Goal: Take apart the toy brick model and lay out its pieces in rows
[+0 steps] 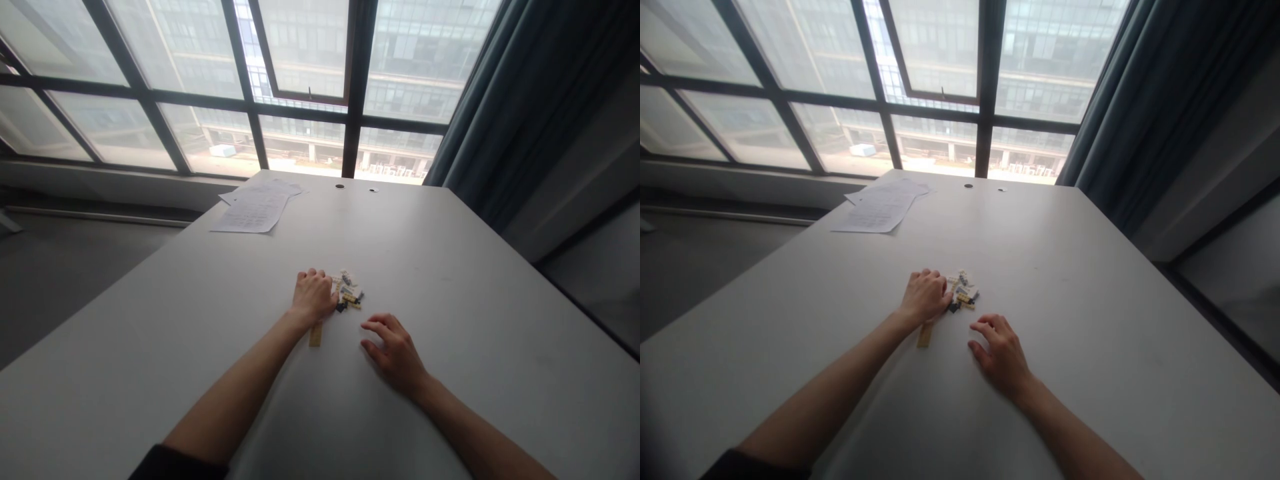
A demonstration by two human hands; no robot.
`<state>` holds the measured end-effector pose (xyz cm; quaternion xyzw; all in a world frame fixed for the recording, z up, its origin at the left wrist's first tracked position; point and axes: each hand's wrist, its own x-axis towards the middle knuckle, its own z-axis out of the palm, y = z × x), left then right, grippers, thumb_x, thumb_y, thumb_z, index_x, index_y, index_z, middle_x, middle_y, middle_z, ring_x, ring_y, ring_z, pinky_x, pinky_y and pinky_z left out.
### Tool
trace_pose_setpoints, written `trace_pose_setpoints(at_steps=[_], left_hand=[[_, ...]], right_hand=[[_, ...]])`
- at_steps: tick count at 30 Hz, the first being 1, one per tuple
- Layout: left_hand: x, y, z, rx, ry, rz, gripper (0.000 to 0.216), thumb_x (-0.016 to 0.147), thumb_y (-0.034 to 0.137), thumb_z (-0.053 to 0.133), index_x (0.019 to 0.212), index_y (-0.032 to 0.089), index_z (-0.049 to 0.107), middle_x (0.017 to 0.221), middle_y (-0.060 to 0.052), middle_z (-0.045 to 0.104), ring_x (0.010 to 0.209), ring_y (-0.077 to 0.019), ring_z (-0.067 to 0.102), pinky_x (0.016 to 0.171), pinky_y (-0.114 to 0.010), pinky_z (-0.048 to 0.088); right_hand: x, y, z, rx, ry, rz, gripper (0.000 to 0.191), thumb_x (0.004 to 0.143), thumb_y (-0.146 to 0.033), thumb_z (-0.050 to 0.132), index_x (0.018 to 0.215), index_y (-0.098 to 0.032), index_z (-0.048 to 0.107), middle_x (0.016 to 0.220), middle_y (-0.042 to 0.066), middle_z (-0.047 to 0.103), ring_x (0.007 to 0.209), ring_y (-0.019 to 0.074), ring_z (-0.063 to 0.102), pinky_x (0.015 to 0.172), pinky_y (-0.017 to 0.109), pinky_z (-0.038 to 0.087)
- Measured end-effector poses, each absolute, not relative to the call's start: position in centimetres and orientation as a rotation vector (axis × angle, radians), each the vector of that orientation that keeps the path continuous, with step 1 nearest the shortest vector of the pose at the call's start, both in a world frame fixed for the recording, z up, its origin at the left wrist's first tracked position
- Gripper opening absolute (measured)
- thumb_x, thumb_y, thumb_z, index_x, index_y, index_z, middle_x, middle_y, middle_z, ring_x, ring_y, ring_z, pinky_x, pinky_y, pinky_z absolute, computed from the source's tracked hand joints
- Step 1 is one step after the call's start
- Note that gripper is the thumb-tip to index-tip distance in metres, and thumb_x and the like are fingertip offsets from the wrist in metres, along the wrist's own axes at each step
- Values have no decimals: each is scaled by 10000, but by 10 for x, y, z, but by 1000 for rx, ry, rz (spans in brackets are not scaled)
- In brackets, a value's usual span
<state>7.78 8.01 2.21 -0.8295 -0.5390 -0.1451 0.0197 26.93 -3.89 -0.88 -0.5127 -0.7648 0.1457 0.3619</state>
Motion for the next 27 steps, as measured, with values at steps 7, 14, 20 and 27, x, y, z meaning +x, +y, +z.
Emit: trace_pose_setpoints(at_steps=[7,14,20,27], left_hand=[[89,80,28,-2543,-1665,-321,166,771,211,551,727,136,693,827,-146,668,865,-282,577,786,-426,361],[87,72,32,-2564,-1568,-341,188,820,100,492,773,135,670,866,-129,653,893,-259,562,848,-427,348],[78,36,43,-2607,-1446,-443,201,896,107,438,896,171,628,933,-77,628,948,-226,528,964,-415,309],[70,-14,45,-2617,-1203,-487,167,900,106,450,862,168,601,864,-53,616,927,-224,529,1031,-458,265]], right_hand=[[269,-38,-7,-1325,-1934,406,207,846,-227,591,1044,-206,646,1041,89,603,977,227,553,868,378,475],[270,-39,-9,-1313,-1865,453,198,837,-229,595,1022,-203,662,1042,92,616,968,227,565,868,386,475],[270,-23,1,-1315,-1416,913,308,797,-358,652,1054,-189,641,919,62,662,734,172,612,678,323,518],[245,-17,12,-1165,-1119,1355,285,695,-369,755,852,-139,696,650,22,675,581,140,614,587,277,504]])
